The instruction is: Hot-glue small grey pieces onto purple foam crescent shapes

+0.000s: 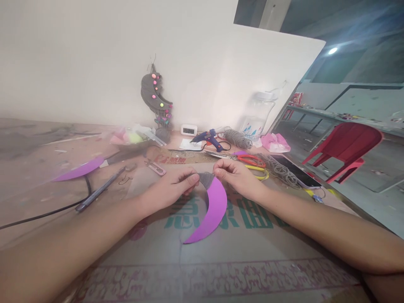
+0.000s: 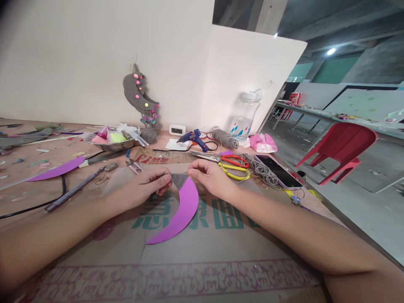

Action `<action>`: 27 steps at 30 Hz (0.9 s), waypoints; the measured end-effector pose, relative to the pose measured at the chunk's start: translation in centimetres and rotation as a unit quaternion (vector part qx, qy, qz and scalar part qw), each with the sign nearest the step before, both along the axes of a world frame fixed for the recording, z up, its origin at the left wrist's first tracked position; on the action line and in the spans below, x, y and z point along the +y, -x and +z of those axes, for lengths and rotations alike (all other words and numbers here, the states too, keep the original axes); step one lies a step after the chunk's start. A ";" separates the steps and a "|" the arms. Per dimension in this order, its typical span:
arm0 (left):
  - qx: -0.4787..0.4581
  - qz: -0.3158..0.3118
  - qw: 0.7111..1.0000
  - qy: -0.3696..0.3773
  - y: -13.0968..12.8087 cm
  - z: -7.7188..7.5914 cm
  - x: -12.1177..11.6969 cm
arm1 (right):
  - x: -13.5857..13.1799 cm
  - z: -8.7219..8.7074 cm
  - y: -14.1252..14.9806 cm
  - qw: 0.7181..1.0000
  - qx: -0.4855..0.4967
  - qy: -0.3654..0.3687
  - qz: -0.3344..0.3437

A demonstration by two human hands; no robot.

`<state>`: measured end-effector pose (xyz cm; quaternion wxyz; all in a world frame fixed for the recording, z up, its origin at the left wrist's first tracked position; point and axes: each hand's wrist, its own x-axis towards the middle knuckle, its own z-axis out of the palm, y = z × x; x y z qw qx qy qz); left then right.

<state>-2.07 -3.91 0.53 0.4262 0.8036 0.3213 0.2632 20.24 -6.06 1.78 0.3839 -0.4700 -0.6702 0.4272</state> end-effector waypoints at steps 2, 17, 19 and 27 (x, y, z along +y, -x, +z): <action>0.004 -0.003 1.000 0.005 0.0 0.0 0.0 | 0.0 0.0 0.0 1.000 0.007 0.006 0.008; -0.017 0.008 1.000 0.009 0.0 0.0 0.2 | 0.0 -0.2 0.3 0.998 0.048 0.034 -0.003; -0.020 0.009 1.000 0.010 0.0 0.0 0.2 | 0.3 -0.3 0.0 0.998 0.062 0.011 0.003; -0.030 0.019 0.999 0.030 -0.1 0.0 0.1 | 0.1 -0.2 -0.4 0.997 0.057 0.009 0.055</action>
